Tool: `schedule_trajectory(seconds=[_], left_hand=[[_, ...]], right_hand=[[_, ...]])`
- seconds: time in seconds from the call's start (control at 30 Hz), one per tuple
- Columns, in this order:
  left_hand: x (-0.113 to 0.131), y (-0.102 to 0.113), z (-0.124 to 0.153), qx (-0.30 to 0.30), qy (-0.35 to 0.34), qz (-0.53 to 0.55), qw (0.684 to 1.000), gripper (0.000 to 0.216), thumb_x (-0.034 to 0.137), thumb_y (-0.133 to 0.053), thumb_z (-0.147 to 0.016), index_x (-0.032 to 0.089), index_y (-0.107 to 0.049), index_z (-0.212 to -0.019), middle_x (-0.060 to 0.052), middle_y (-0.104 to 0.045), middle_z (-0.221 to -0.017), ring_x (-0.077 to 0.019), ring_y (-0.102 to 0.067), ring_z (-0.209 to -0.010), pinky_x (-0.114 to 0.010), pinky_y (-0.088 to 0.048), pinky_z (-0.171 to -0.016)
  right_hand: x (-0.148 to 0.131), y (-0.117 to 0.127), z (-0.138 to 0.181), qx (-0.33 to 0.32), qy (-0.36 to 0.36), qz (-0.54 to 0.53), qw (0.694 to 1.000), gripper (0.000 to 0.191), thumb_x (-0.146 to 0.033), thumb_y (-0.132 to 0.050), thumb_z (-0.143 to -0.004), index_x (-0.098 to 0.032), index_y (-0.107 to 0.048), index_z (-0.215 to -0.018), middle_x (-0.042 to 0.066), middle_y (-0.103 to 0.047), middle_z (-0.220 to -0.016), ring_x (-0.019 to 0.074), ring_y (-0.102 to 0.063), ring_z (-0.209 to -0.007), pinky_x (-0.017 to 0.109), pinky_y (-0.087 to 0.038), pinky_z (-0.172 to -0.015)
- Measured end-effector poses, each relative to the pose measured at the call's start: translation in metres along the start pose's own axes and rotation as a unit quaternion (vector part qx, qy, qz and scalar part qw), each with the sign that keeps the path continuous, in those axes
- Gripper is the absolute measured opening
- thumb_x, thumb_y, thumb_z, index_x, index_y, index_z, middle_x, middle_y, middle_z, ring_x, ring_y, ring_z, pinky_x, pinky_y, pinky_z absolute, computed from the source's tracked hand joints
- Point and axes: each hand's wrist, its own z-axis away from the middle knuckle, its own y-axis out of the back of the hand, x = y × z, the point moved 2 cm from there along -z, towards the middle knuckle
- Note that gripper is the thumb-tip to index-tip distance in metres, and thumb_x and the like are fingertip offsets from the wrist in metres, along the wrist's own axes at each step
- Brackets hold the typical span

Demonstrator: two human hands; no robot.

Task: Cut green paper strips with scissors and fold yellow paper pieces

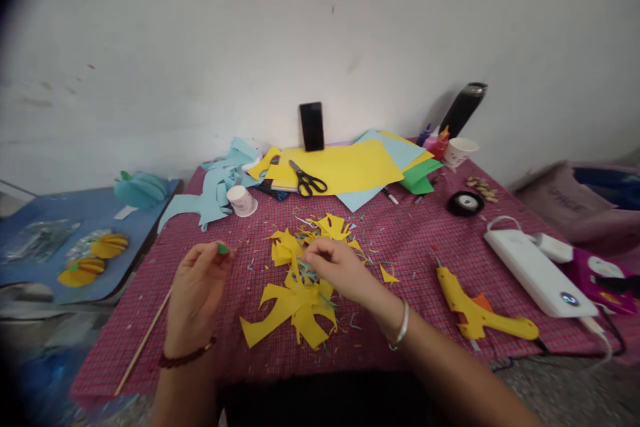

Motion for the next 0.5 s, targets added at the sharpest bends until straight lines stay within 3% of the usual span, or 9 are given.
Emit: schedule_trajectory(seconds=[0.13,0.3,0.4,0.5], left_hand=[[0.031,0.065,-0.007,0.064,-0.013,-0.045,0.997,0.011,0.014,-0.075,-0.066,0.017,-0.065,-0.071,0.003,-0.065,-0.069,-0.0078,-0.059,-0.063,-0.017,-0.048,-0.059],[0.058,0.146,0.010,0.209,-0.011,-0.080,0.975,0.018,0.018,-0.072,-0.067,0.018,-0.066,-0.084,0.006,-0.059,-0.063,-0.0062,-0.054,-0.055,-0.015,-0.046,-0.053],[0.058,0.172,0.021,0.239,-0.002,-0.118,0.964,0.018,0.026,-0.073,-0.066,0.018,-0.062,-0.077,0.006,-0.058,-0.065,-0.0059,-0.052,-0.054,-0.015,-0.043,-0.051],[0.051,0.178,0.022,0.228,0.034,-0.154,0.961,0.024,0.029,-0.078,-0.062,0.017,-0.058,-0.066,0.006,-0.054,-0.056,-0.0067,-0.045,-0.045,-0.017,-0.033,-0.042]], right_hand=[[0.012,0.034,0.020,0.060,-0.018,0.032,0.997,0.025,-0.039,-0.054,-0.087,-0.021,-0.057,-0.070,-0.001,-0.051,-0.061,0.0142,-0.048,-0.057,0.027,-0.039,-0.055],[0.032,0.069,0.050,0.162,-0.060,0.101,0.980,0.027,-0.049,-0.060,-0.080,-0.026,-0.059,-0.065,0.002,-0.056,-0.063,0.0196,-0.052,-0.060,0.031,-0.042,-0.054],[0.044,0.078,0.067,0.199,-0.074,0.115,0.971,0.026,-0.053,-0.059,-0.079,-0.030,-0.062,-0.067,0.006,-0.062,-0.069,0.0240,-0.057,-0.063,0.036,-0.045,-0.057],[0.056,0.079,0.076,0.194,-0.089,0.099,0.972,0.023,-0.054,-0.061,-0.077,-0.032,-0.066,-0.069,0.009,-0.063,-0.068,0.0243,-0.057,-0.060,0.036,-0.046,-0.054]])
